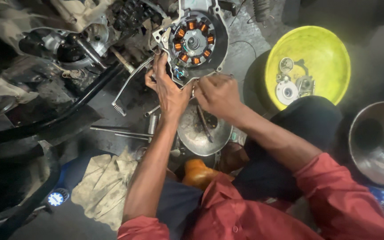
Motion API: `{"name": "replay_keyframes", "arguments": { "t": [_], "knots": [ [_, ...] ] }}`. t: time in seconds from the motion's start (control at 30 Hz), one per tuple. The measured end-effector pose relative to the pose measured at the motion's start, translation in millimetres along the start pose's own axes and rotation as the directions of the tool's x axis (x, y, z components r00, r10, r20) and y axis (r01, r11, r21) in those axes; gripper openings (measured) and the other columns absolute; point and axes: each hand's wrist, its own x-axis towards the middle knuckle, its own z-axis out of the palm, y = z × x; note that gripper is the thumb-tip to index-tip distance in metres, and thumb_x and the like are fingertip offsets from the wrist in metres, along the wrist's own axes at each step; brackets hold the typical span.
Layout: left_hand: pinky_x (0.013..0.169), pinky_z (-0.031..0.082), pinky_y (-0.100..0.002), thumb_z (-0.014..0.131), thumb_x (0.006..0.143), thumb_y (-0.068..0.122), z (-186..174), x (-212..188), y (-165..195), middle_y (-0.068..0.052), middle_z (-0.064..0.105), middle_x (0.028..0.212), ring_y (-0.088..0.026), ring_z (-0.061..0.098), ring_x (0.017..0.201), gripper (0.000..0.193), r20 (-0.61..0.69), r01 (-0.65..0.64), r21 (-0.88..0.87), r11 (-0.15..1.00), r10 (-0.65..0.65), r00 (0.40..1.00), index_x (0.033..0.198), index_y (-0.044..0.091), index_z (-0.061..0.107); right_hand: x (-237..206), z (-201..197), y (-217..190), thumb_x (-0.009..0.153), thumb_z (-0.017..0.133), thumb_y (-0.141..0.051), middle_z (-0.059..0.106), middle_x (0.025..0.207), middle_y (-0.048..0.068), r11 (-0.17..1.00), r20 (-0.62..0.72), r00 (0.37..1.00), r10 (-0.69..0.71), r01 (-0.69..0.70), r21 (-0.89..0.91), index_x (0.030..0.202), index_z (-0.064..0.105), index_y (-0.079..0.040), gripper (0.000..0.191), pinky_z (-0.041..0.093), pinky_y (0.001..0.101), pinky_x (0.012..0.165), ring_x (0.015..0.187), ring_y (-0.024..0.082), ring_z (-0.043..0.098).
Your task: The person is repairing a motorcycle engine, specifically working on the stator assembly. They use a cloth to wipe grease from the engine casing and surrounding components, then place the cloth into a metal bowl.
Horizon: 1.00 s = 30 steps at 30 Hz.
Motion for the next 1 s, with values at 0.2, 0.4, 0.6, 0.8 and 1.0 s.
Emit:
{"name": "replay_keyframes", "arguments": {
  "t": [0.2, 0.4, 0.6, 0.8, 1.0],
  "knots": [
    [0.116, 0.023, -0.052, 0.092, 0.079, 0.017, -5.7, 0.7, -5.3, -0.024, 0.039, 0.157, -0.035, 0.040, 0.149, 0.102, 0.009, 0.000, -0.008, 1.000, 0.001, 1.000, 0.155, 0.006, 0.024, 5.9, -5.0, -1.7, 0.090, 0.072, -0.014, 0.061, 0.073, 0.011, 0.999, 0.006, 0.999, -0.050, 0.050, -0.019, 0.080, 0.058, -0.006, 0.019, 0.049, 0.0442, 0.057, 0.063, 0.031, 0.062],
    [0.117, 0.023, -0.049, 0.091, 0.081, 0.009, -7.6, -1.1, -9.1, -0.022, 0.039, 0.161, -0.031, 0.038, 0.151, 0.104, 0.029, 0.002, 0.009, 1.000, -0.002, 1.000, 0.159, 0.008, 0.022, 10.9, 0.5, -11.5, 0.090, 0.072, -0.016, 0.061, 0.074, 0.010, 0.994, 0.105, 0.989, -0.100, 0.104, -0.035, 0.082, 0.056, -0.007, 0.020, 0.051, 0.0444, 0.060, 0.065, 0.031, 0.063],
    [0.117, 0.021, -0.051, 0.092, 0.075, 0.009, -16.6, -2.3, -7.7, -0.022, 0.038, 0.158, -0.034, 0.036, 0.152, 0.107, 0.044, 0.024, -0.061, 0.998, -0.021, 0.999, 0.156, 0.008, 0.022, 13.6, 1.9, -19.6, 0.090, 0.072, -0.016, 0.064, 0.076, 0.010, 0.991, 0.125, 0.991, -0.040, 0.055, -0.118, 0.084, 0.058, -0.007, 0.018, 0.051, 0.0440, 0.060, 0.068, 0.031, 0.066],
    [0.118, 0.021, -0.049, 0.088, 0.073, 0.002, -21.2, -0.1, -5.0, -0.021, 0.039, 0.161, -0.031, 0.038, 0.152, 0.107, 0.030, 0.027, -0.057, 0.998, -0.025, 0.999, 0.158, 0.010, 0.022, 15.2, 1.6, -26.3, 0.087, 0.072, -0.017, 0.066, 0.075, 0.011, 0.997, 0.150, 0.987, -0.065, 0.071, -0.038, 0.088, 0.064, -0.007, 0.013, 0.051, 0.0433, 0.056, 0.065, 0.032, 0.066],
    [0.118, 0.022, -0.050, 0.089, 0.078, 0.003, -20.6, 0.2, -5.4, -0.023, 0.040, 0.160, -0.032, 0.039, 0.154, 0.106, 0.031, 0.007, -0.031, 1.000, -0.007, 1.000, 0.158, 0.008, 0.021, 15.6, 0.1, -26.6, 0.090, 0.071, -0.015, 0.066, 0.074, 0.012, 0.998, 0.163, 0.984, -0.068, 0.068, 0.005, 0.091, 0.065, -0.006, 0.011, 0.051, 0.0443, 0.056, 0.062, 0.032, 0.065]
  ]
}}
